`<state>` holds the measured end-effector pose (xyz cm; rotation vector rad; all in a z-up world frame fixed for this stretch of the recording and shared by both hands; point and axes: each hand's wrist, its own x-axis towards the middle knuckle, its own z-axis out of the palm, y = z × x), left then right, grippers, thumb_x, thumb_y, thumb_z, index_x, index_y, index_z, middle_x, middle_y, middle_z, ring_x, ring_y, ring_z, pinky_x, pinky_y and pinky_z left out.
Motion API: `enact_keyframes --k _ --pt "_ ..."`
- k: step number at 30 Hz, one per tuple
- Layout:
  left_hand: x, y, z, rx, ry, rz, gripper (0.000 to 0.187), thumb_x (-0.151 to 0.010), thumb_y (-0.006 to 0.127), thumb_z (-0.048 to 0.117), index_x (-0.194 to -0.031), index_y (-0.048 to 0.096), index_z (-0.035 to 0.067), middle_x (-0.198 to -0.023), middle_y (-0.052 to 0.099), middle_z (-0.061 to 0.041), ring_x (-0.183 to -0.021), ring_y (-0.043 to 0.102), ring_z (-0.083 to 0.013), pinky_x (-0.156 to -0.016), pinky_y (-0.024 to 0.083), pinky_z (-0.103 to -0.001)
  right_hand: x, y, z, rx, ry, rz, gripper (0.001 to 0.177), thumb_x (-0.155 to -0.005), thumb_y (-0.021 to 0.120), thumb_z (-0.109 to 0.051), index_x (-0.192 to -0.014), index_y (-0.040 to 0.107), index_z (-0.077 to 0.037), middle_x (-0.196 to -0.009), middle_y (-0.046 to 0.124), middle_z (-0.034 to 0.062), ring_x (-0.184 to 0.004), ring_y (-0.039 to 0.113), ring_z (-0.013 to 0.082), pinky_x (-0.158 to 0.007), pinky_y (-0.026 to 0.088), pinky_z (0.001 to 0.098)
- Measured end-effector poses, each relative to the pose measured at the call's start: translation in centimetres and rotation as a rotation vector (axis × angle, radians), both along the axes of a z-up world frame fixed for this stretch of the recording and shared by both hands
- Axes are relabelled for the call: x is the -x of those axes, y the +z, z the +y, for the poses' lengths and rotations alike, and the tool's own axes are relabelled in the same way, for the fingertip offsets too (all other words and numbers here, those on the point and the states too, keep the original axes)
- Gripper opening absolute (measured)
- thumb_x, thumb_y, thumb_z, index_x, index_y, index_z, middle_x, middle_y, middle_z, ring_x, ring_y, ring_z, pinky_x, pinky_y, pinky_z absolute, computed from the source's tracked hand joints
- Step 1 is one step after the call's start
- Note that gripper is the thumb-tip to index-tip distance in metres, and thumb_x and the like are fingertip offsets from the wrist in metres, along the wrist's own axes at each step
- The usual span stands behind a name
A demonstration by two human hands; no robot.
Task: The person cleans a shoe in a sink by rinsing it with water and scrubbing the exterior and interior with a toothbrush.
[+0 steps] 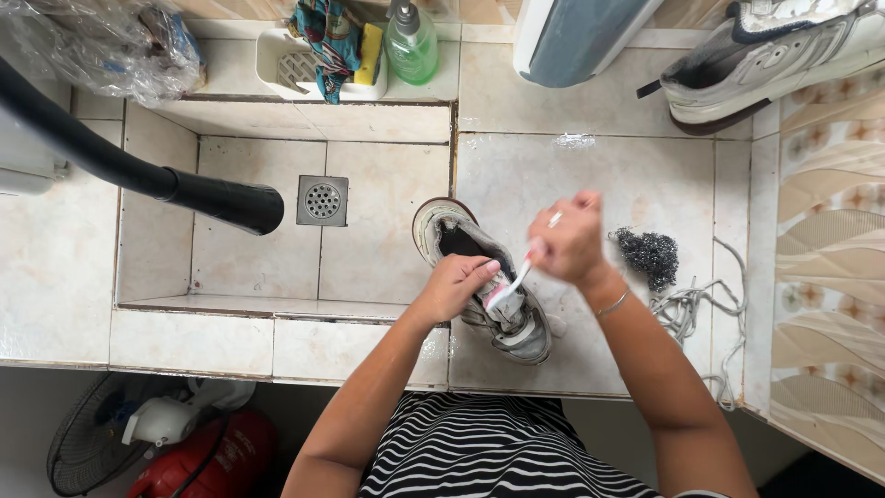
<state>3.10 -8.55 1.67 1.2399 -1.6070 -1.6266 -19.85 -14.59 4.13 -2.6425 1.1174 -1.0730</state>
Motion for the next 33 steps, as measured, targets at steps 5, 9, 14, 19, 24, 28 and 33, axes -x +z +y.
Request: enact_keyframes --k 5,9,14,19,24,28,33 --pt "0.0 -0.9 -0.1 0.096 0.040 0.007 0.046 -0.105 0.053 0.037 -0.080 0.060 -0.001 -0.059 0.039 -0.009 -0.056 0.037 -0.0138 -0.053 0.037 -0.032 0.6 0.2 0.0 -0.010 -0.044 0.008 0.015 -0.077 0.058 -0.021 -0.063 0.056 -0.018 -0.065 0.057 -0.0027 -0.063 0.051 0.0189 -0.083 0.033 0.0431" --pt "0.2 -1.2 0.2 0.049 0.049 0.029 0.047 -0.105 0.053 0.036 -0.077 0.059 0.000 -0.058 0.038 -0.007 -0.055 0.036 -0.0137 -0.053 0.035 -0.033 -0.4 -0.1 0.6 0.034 -0.065 0.066 0.012 -0.072 0.055 -0.021 -0.059 0.056 -0.020 -0.061 0.054 -0.0021 -0.063 0.052 0.0197 -0.083 0.033 0.0425" --pt "0.2 -1.8 -0.2 0.037 0.078 0.053 0.045 -0.105 0.051 0.036 -0.078 0.059 0.001 -0.057 0.039 -0.004 -0.055 0.037 -0.0115 -0.052 0.035 -0.033 0.6 0.4 0.1 0.006 -0.142 0.055 0.016 -0.078 0.057 -0.021 -0.062 0.055 -0.019 -0.065 0.057 -0.0026 -0.066 0.052 0.0189 -0.087 0.032 0.0433" --pt "0.0 -3.3 0.5 0.037 0.125 0.116 0.050 -0.108 0.051 0.036 -0.071 0.050 0.001 -0.060 0.034 0.000 -0.060 0.032 -0.0083 -0.053 0.032 -0.032 -0.7 0.4 1.2 0.049 -0.017 0.091 0.017 -0.076 0.058 -0.023 -0.059 0.055 -0.020 -0.064 0.060 -0.0050 -0.063 0.052 0.0164 -0.083 0.033 0.0429" --pt "-0.1 -3.9 0.5 0.027 0.152 0.162 0.052 -0.109 0.049 0.035 -0.070 0.044 0.001 -0.061 0.031 0.002 -0.060 0.029 -0.0083 -0.052 0.029 -0.033 0.0 0.7 1.3 -0.032 -0.216 0.032 0.019 -0.077 0.057 -0.019 -0.059 0.053 -0.018 -0.065 0.058 -0.0034 -0.064 0.049 0.0184 -0.085 0.032 0.0442" --pt "-0.4 -3.0 0.6 0.001 0.137 0.216 0.049 -0.107 0.045 0.035 -0.072 0.056 0.002 -0.058 0.045 0.003 -0.059 0.035 -0.0060 -0.053 0.034 -0.031 -0.4 0.8 2.3 0.051 -0.061 0.135 0.019 -0.077 0.059 -0.023 -0.059 0.055 -0.019 -0.061 0.057 -0.0037 -0.061 0.051 0.0171 -0.082 0.033 0.0419" --pt "-0.6 -2.9 0.5 0.055 0.193 0.114 0.051 -0.110 0.049 0.034 -0.071 0.047 0.001 -0.062 0.034 0.003 -0.062 0.031 -0.0062 -0.053 0.031 -0.030 0.5 0.8 2.1 0.070 -0.146 0.157 0.015 -0.080 0.056 -0.023 -0.066 0.060 -0.019 -0.069 0.061 -0.0024 -0.067 0.051 0.0184 -0.086 0.032 0.0430"
